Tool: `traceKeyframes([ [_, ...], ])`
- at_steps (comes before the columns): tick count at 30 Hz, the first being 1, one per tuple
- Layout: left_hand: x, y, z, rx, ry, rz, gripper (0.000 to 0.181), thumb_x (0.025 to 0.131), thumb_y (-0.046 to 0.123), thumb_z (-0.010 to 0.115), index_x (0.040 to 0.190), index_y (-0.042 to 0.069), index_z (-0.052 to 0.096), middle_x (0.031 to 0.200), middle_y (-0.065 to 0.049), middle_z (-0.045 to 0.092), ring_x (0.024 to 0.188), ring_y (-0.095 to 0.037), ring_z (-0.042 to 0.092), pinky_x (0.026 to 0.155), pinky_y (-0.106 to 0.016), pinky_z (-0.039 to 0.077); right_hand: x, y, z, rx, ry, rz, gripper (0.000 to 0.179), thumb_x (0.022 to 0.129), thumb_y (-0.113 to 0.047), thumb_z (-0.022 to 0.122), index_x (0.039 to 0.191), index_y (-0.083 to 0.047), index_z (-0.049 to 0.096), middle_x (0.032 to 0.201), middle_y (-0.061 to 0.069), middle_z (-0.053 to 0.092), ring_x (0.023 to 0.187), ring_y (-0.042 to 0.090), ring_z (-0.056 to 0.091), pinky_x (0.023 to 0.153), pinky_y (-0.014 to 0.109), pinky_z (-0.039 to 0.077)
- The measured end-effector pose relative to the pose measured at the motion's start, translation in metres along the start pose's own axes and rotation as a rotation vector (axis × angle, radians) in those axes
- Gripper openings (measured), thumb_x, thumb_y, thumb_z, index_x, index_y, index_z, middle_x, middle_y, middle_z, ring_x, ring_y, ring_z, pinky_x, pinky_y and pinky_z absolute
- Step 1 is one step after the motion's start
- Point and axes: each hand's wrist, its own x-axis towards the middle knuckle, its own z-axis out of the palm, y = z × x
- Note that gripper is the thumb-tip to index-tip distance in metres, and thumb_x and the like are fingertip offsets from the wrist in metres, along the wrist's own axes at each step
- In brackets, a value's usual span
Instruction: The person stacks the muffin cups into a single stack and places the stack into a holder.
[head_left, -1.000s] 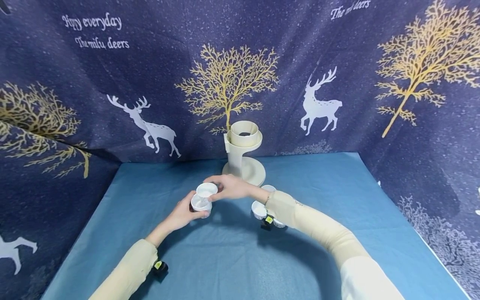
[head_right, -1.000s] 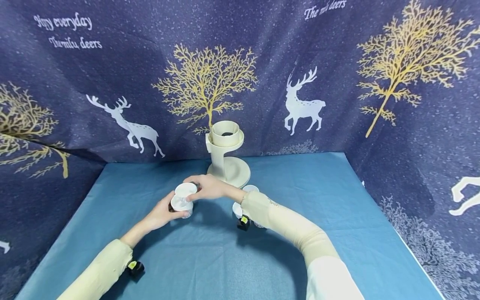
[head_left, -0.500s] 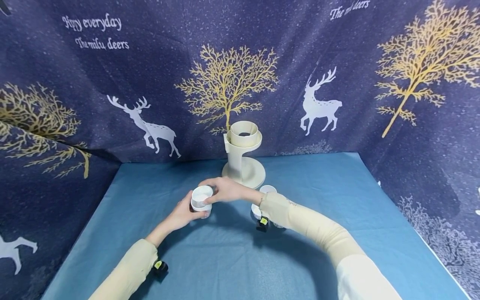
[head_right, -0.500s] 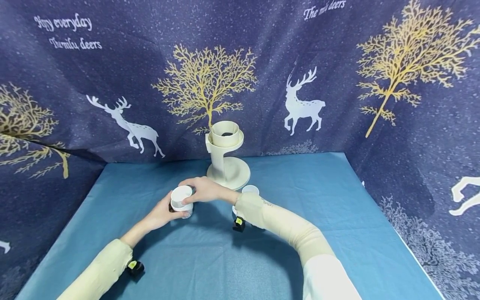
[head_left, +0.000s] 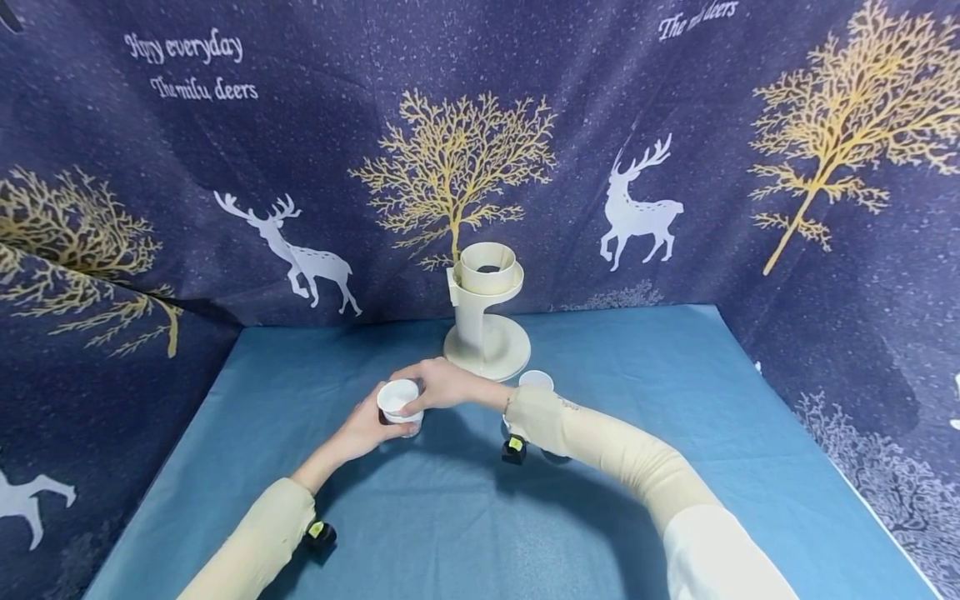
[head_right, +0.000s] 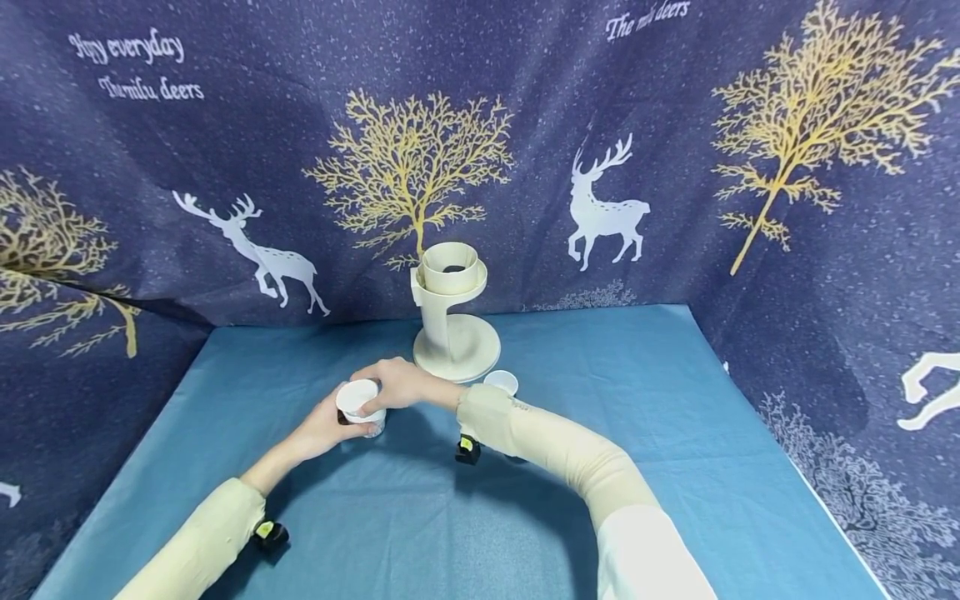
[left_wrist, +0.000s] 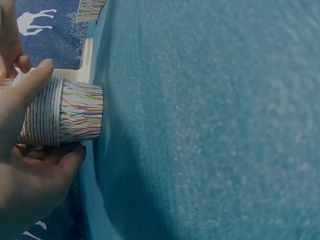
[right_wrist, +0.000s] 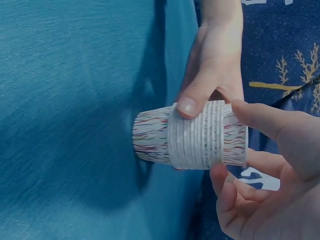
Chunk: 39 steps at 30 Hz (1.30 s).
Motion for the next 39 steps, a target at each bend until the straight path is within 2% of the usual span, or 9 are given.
traceKeyframes([
  [5,0.005,-0.014,0.004,0.007,-0.009,-0.025,0.064,0.077,0.024,0.074,0.126,0.005,0.037,0.114,-0.016,0.053,0.084,-0.017,0.056,0.066,-0.029,0.046,-0.001,0.002,0.005,-0.048,-0.018,0.024,0.052,0.078,-0.033,0.072,0.125,-0.020,0.056,0.115,-0.003,0.064,0.091,0.009,0.060,0.072,0.015,0.043],
  [10,0.010,-0.029,0.004,-0.011,-0.017,-0.009,0.065,0.076,0.029,0.075,0.125,0.008,0.038,0.114,-0.014,0.052,0.086,-0.017,0.056,0.067,-0.029,0.048,-0.002,0.000,0.006,-0.072,-0.015,0.059,0.057,0.076,-0.035,0.073,0.127,-0.018,0.054,0.120,-0.001,0.062,0.097,0.010,0.060,0.075,0.016,0.045],
  [19,0.011,-0.029,0.001,-0.003,-0.020,-0.007,0.063,0.076,0.028,0.075,0.123,0.008,0.038,0.115,-0.015,0.051,0.090,-0.020,0.057,0.068,-0.029,0.048,-0.001,0.000,0.006,-0.092,-0.020,0.094,0.062,0.075,-0.040,0.073,0.129,-0.020,0.052,0.122,-0.001,0.061,0.102,0.016,0.059,0.078,0.021,0.046],
  [23,0.011,-0.027,-0.001,-0.007,-0.026,-0.018,0.063,0.075,0.027,0.075,0.123,0.009,0.038,0.116,-0.015,0.050,0.090,-0.021,0.057,0.067,-0.030,0.049,-0.003,0.004,0.004,-0.054,-0.039,0.124,0.071,0.077,-0.043,0.070,0.136,-0.016,0.043,0.118,0.004,0.062,0.095,0.015,0.061,0.073,0.020,0.047],
  [25,0.012,-0.027,-0.001,0.000,-0.020,-0.016,0.064,0.075,0.029,0.075,0.123,0.009,0.038,0.116,-0.015,0.051,0.090,-0.021,0.057,0.067,-0.030,0.048,-0.006,0.006,0.001,-0.007,-0.027,0.141,0.068,0.080,-0.044,0.066,0.136,-0.013,0.042,0.116,0.007,0.062,0.095,0.015,0.061,0.071,0.020,0.048],
  [28,0.012,-0.027,-0.001,0.011,-0.008,-0.016,0.065,0.074,0.031,0.076,0.123,0.009,0.039,0.114,-0.015,0.052,0.091,-0.022,0.057,0.068,-0.031,0.048,-0.011,0.009,-0.005,0.054,0.038,0.131,0.051,0.087,-0.040,0.059,0.128,-0.010,0.051,0.112,0.007,0.064,0.096,0.015,0.062,0.073,0.019,0.049],
  [32,0.013,-0.028,0.001,0.054,0.018,-0.021,0.066,0.073,0.034,0.076,0.122,0.010,0.040,0.114,-0.012,0.054,0.096,-0.022,0.057,0.074,-0.032,0.046,-0.020,0.018,-0.012,0.131,0.137,0.080,0.027,0.094,-0.031,0.050,0.099,-0.010,0.066,0.087,0.002,0.068,0.079,0.019,0.065,0.064,0.019,0.048],
  [36,0.012,-0.027,0.004,0.084,0.039,-0.032,0.066,0.071,0.033,0.078,0.122,0.010,0.042,0.114,-0.011,0.056,0.098,-0.022,0.056,0.078,-0.033,0.045,-0.031,0.028,-0.019,0.199,0.184,0.085,0.033,0.097,-0.028,0.045,0.077,-0.011,0.065,0.076,0.009,0.067,0.065,0.015,0.060,0.058,0.020,0.043],
  [39,0.011,-0.026,0.006,0.091,0.044,-0.036,0.067,0.071,0.034,0.078,0.122,0.010,0.042,0.115,-0.010,0.055,0.100,-0.022,0.056,0.080,-0.035,0.045,-0.041,0.032,-0.027,0.227,0.205,0.113,0.037,0.097,-0.026,0.044,0.074,-0.007,0.066,0.081,0.014,0.069,0.066,0.012,0.060,0.060,0.020,0.044],
])
